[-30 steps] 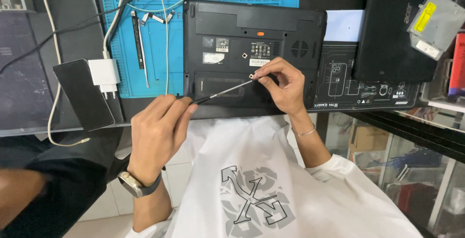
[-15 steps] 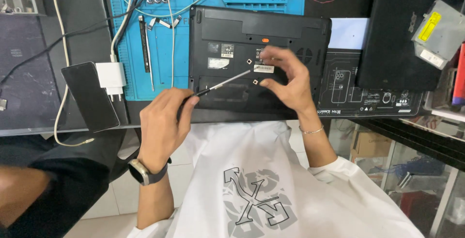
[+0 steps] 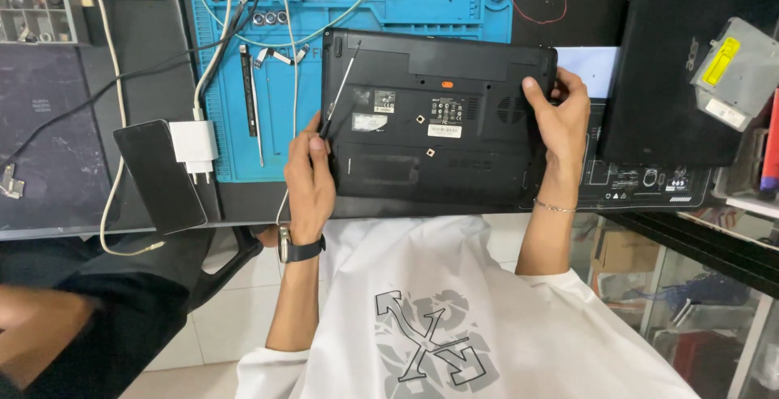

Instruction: The person uses a screwdriver to unscrew screws from the bottom cover of a laptop placed upside down on a repair bench, repositioning the laptop and working on different screws around the cover. They steady the laptop with one hand while driving screws with the other.

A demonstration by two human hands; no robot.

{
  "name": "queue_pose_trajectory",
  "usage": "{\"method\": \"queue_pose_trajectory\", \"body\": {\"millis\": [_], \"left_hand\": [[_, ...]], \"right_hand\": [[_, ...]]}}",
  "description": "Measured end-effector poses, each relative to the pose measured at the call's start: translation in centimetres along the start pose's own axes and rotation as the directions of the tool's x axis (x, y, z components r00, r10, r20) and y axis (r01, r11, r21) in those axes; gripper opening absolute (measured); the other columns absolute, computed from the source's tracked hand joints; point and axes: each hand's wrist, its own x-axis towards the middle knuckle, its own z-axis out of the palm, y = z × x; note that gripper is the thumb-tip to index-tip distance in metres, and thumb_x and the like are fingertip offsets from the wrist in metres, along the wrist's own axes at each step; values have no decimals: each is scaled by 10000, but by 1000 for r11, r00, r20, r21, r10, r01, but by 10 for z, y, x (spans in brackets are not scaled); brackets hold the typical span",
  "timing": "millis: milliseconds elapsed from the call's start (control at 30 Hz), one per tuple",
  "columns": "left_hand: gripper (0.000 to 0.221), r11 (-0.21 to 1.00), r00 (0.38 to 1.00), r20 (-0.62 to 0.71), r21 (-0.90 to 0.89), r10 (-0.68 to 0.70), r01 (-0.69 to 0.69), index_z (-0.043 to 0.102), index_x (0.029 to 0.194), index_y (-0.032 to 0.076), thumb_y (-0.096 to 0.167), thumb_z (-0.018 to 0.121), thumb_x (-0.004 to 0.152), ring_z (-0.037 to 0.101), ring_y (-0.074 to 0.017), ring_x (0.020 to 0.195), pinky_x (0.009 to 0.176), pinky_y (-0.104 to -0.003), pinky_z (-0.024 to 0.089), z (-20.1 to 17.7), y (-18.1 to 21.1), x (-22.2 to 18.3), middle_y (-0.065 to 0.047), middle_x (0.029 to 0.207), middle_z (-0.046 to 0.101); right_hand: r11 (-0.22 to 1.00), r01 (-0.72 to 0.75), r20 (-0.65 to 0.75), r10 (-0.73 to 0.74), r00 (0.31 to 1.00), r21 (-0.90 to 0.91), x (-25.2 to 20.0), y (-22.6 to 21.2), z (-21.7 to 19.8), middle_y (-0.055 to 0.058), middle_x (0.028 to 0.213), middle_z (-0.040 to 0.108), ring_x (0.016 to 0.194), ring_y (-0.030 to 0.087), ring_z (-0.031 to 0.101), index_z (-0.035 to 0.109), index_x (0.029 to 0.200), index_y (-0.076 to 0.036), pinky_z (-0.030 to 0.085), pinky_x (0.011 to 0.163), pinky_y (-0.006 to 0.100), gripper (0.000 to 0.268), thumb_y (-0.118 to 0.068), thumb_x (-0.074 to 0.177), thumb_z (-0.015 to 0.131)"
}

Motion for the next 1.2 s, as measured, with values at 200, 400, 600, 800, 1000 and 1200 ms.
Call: {"method": "queue_pose_trajectory", "body": {"millis": [200, 400, 600, 800, 1000, 1200], "left_hand": [[368, 959, 978, 4, -196, -207, 203, 511, 940, 23, 334, 409, 1109, 413, -105, 737, 667, -267, 379, -1, -20, -6, -30, 1008, 656], [384, 923, 995, -24, -376, -101, 85, 477, 958, 41, 360, 393, 1154, 387, -105, 849, 813, -264, 392, -3, -27, -13, -6, 910, 489], [419, 893, 998, -50, -449, -36, 10, 386, 931, 58, 402, 362, 1170, 422, -104, 890, 991, -318, 481, -15, -16, -18, -104, 1207, 670], [434, 758, 999, -44, -650, 31, -52, 348, 926, 84, 455, 365, 1151, 587, -260, 1352, 1104, -393, 476, -18, -12, -18, -323, 1441, 591], [430, 812, 997, -74, -579, 38, -74, 376, 929, 65, 430, 354, 1156, 613, -295, 1336, 1088, -427, 533, -28, -4, -23, -312, 1375, 631], [445, 866, 995, -59, -492, 76, -96, 395, 956, 40, 425, 328, 1168, 629, -277, 1306, 1149, -437, 502, -38, 7, -19, -248, 1404, 631]], "right_hand": [[876, -125, 102, 88, 991, 466, 3, 0, -3, 103, 1176, 704, 1034, 137, 654, 617, 1323, 84, 530, 955, 286, 558, -224, 914, 837], [768, -157, 131, 96, 987, 620, 2, -4, -6, 87, 1165, 705, 1063, 132, 645, 631, 1281, 67, 502, 989, 263, 452, -235, 985, 792], [750, -30, 111, -59, 992, 661, -2, -26, -18, 59, 1206, 701, 1100, 121, 636, 637, 1284, 30, 495, 1024, 262, 427, -273, 1018, 778], [679, 166, -63, -174, 983, 715, -11, -20, -35, 79, 1295, 657, 1178, 154, 609, 574, 1395, 59, 474, 1100, 292, 583, -307, 1020, 831], [653, 252, -156, -202, 967, 714, -20, -13, -40, 83, 1340, 623, 1268, 177, 579, 526, 1439, 56, 444, 1128, 289, 701, -354, 982, 864], [661, 332, -215, -255, 943, 673, -38, -24, -51, 51, 1190, 632, 1094, 152, 597, 590, 1283, 16, 472, 1032, 283, 648, -451, 935, 875]]}}
